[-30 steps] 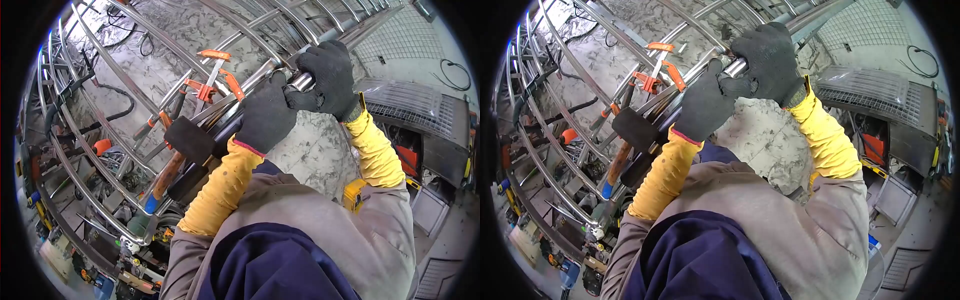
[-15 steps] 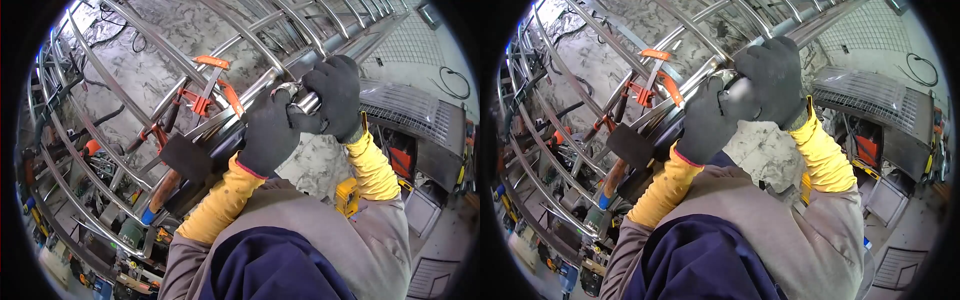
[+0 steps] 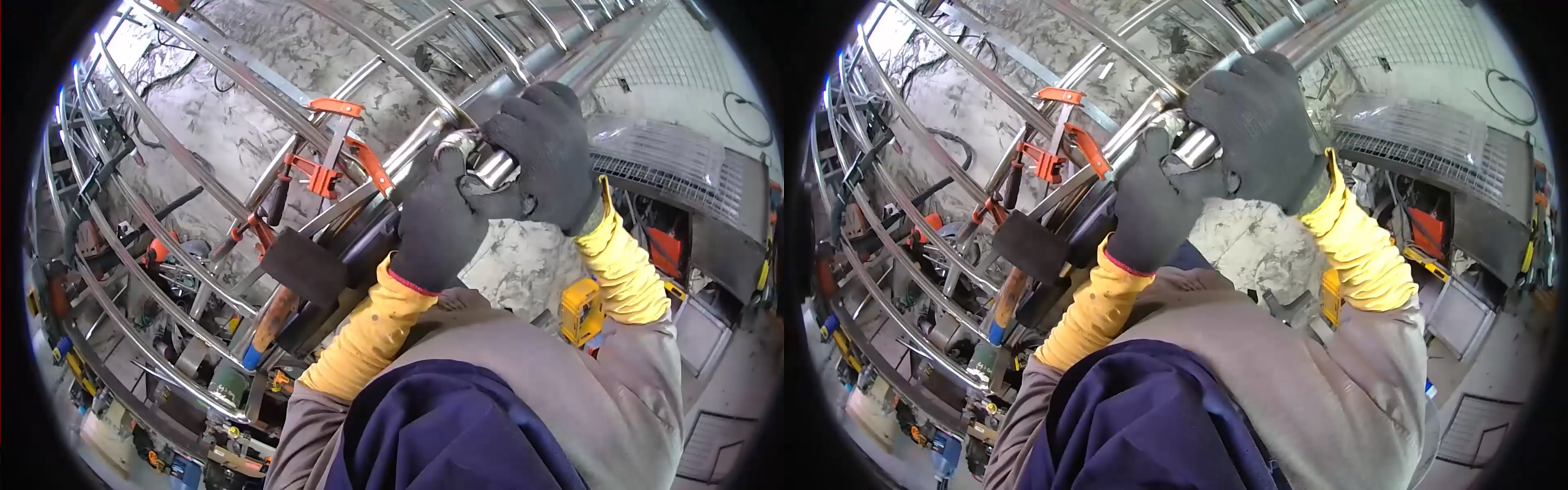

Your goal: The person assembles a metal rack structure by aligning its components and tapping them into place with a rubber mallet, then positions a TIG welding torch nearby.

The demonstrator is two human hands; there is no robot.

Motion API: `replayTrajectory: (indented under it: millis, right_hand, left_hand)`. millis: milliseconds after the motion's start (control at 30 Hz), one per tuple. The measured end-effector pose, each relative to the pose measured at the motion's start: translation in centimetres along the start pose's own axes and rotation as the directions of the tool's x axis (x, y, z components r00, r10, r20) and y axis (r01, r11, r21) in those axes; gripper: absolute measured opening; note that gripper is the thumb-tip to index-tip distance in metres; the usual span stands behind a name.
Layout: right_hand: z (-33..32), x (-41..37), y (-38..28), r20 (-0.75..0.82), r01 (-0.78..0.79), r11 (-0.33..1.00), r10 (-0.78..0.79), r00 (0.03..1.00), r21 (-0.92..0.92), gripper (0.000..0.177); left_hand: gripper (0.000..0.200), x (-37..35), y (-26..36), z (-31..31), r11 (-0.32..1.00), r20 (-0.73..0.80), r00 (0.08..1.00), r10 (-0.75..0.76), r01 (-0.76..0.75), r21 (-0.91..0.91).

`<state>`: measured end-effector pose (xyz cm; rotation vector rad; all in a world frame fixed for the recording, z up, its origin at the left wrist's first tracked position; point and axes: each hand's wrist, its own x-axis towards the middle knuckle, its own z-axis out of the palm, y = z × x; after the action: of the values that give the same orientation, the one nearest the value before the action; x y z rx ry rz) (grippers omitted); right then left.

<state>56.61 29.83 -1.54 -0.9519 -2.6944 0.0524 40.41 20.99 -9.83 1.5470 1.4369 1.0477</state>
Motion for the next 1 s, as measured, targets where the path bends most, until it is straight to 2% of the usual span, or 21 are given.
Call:
replayTrajectory:
  millis: [33,100,133,233,300,333,367,433,467,533,600,667,733,767,833,867,900,967,1000]
  right_hand:
    - [-0.2,-0.1,0.3,-0.008,-0.014,1.0,0.014,1.0,-0.002,0.07]
    - [-0.8,-0.2,0.6,0.02,0.077,0.996,-0.078,0.997,0.053,0.073]
    - [-0.9,-0.1,0.3,-0.03,0.096,0.993,-0.095,0.995,0.062,0.073]
    - [0.0,-0.7,0.9,-0.022,0.088,0.995,-0.087,0.996,0.055,0.071]
    - [0.3,-0.6,0.8,-0.071,0.105,0.994,-0.102,0.992,0.031,0.071]
    - [0.4,-0.5,0.7,-0.08,0.096,0.995,-0.093,0.992,0.029,0.072]
    - [0.5,-0.5,0.6,-0.086,0.084,0.996,-0.082,0.993,0.024,0.072]
    - [0.8,-0.4,0.8,-0.108,0.092,0.996,-0.09,0.99,0.015,0.07]
    - [0.9,-0.4,0.8,-0.129,0.098,0.995,-0.096,0.987,0.006,0.068]
    - [0.9,-0.3,0.6,-0.126,0.087,0.996,-0.084,0.988,0.016,0.063]
    - [1.2,-0.3,0.3,-0.121,0.074,0.997,-0.07,0.99,0.031,0.059]
    - [1.4,-0.1,0.5,-0.185,0.08,0.996,-0.072,0.98,0.035,0.051]
    - [1.3,0.0,0.3,-0.197,0.089,0.996,-0.082,0.977,0.023,0.051]
    - [1.2,0.0,0.1,-0.206,0.087,0.996,-0.082,0.975,0.016,0.051]
    - [1.0,-0.1,-0.3,-0.2,0.09,0.996,-0.086,0.976,0.01,0.05]
    - [0.9,0.0,-0.4,-0.192,0.089,0.996,-0.087,0.978,0.005,0.05]
    - [0.8,0.2,-0.6,-0.202,0.105,0.994,-0.101,0.974,0.009,0.05]
    - [0.7,0.3,-1.0,-0.251,0.058,0.998,-0.048,0.967,0.035,0.042]
    - [0.7,0.2,-0.6,-0.254,0.096,0.995,-0.083,0.964,0.039,0.041]
  left_hand:
    - [0.04,0.1,0.0,-0.2,1.0,0.029,1.0,0.001,-0.001,0.024]
    - [0.04,0.3,-0.2,-0.3,0.998,0.045,0.997,0.064,-0.063,-0.022]
    - [0.04,0.3,-0.3,-0.1,0.999,0.043,0.998,0.037,-0.036,-0.01]
    - [0.041,-0.1,-0.1,0.0,0.999,0.053,0.998,-0.022,0.02,0.037]
    - [0.041,-0.2,-0.4,0.3,0.998,-0.011,0.999,0.037,-0.036,0.06]
    - [0.042,-0.3,-0.6,0.4,0.997,0.017,0.999,-0.036,0.035,0.069]
    - [0.042,-0.4,-1.0,0.8,0.997,0.015,0.999,-0.035,0.034,0.072]
    - [0.043,-0.3,-1.2,1.5,0.996,-0.129,0.989,0.068,-0.06,0.067]
    - [0.043,-0.4,-0.7,1.6,0.996,-0.131,0.989,0.07,-0.062,0.064]
    - [0.04,-0.5,0.3,1.6,0.99,-0.123,0.988,-0.096,0.107,0.087]
    - [0.04,-0.6,0.1,2.2,0.99,-0.145,0.983,-0.112,0.123,0.066]
    - [0.04,-0.4,0.4,2.1,0.991,-0.177,0.977,-0.121,0.13,0.04]
    - [0.041,-0.4,0.9,1.5,0.975,-0.086,0.973,-0.215,0.219,0.045]
    - [0.041,-0.4,0.7,1.4,0.975,-0.095,0.973,-0.211,0.216,0.045]
    - [0.046,-0.7,0.1,1.2,0.982,-0.014,0.993,-0.119,0.12,0.144]
    - [0.043,-1.2,2.3,0.2,0.973,-0.062,0.979,-0.194,0.2,0.117]
    - [0.043,-2.5,2.8,-0.2,0.971,-0.079,0.978,-0.193,0.201,0.125]
    - [0.036,-5.0,3.9,-1.7,0.98,-0.122,0.988,-0.099,0.118,0.158]
    - [0.032,-6.5,4.9,-3.5,0.989,-0.028,0.996,-0.087,0.09,0.119]
